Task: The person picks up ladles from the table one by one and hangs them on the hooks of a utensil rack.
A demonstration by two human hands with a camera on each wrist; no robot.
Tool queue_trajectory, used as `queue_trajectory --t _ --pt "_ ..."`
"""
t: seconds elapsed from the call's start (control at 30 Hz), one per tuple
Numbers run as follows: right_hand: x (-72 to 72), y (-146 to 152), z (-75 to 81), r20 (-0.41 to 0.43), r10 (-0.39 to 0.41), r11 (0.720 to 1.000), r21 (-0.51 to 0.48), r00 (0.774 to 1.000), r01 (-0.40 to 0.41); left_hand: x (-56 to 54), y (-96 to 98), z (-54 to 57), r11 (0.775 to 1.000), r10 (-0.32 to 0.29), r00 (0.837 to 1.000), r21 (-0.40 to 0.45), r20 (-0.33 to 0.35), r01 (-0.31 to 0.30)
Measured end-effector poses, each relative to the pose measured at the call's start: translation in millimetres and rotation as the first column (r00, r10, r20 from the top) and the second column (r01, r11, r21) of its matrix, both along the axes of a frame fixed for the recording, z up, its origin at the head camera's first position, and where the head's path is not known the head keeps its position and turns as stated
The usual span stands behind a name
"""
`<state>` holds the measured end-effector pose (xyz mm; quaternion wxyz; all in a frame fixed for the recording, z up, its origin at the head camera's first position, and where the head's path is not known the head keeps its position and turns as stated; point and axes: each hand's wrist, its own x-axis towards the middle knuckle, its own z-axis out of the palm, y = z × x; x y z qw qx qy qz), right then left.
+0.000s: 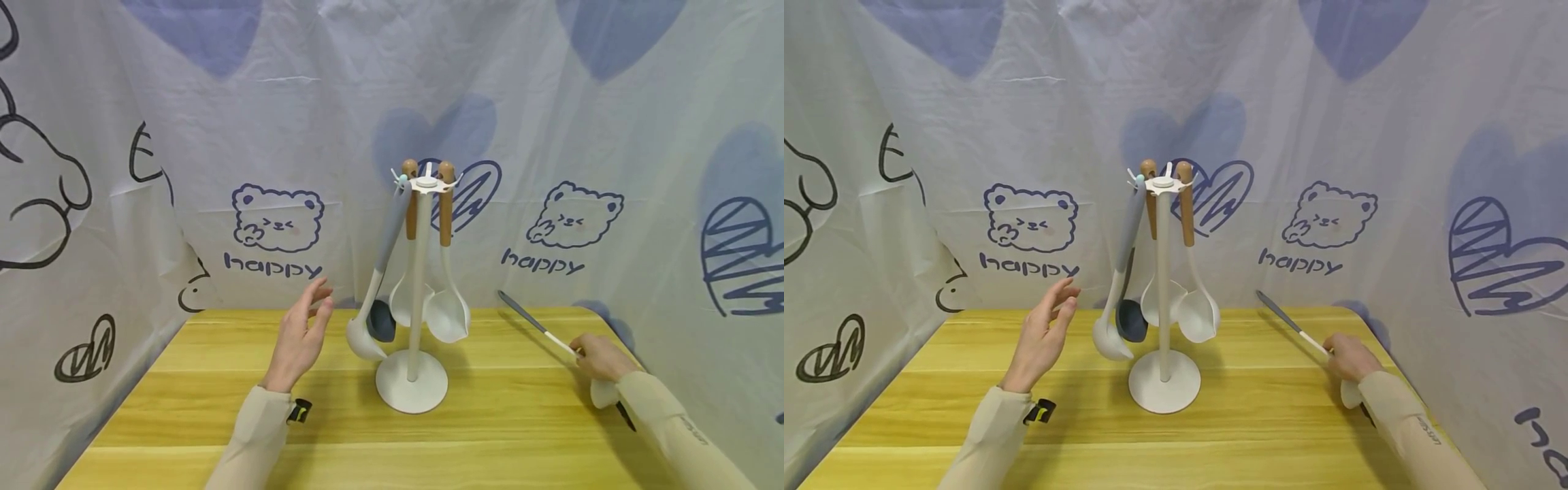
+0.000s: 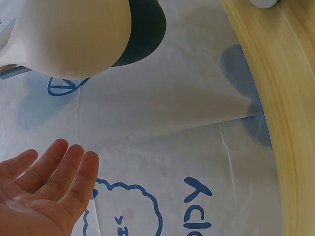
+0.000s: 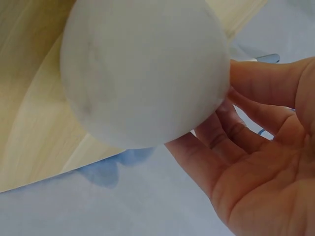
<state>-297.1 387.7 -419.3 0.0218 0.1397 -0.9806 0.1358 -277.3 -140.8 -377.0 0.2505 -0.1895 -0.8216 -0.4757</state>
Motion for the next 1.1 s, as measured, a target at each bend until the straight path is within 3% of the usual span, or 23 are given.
queue_trajectory --t 0.4,0.87,1.1 --pt "-1.5 -9.7 -0.7 -0.022 -0.075 0.996 -0.041 0.997 0.074 0.9 2.2 -1.9 1.000 -0.007 1.000 -0.011 -0.008 0.007" --pt "0.8 -32.6 -0.3 -0.181 -0.081 0.991 -0.122 0.980 0.060 1.4 8.1 -2.1 1.000 -0.012 1.000 -0.016 -0.005 0.012" --pt "3.9 -38.5 5.8 -0.160 -0.110 0.977 -0.198 0.981 0.077 1.3 9.2 -1.8 1.000 -0.011 1.000 -0.021 -0.014 0.010"
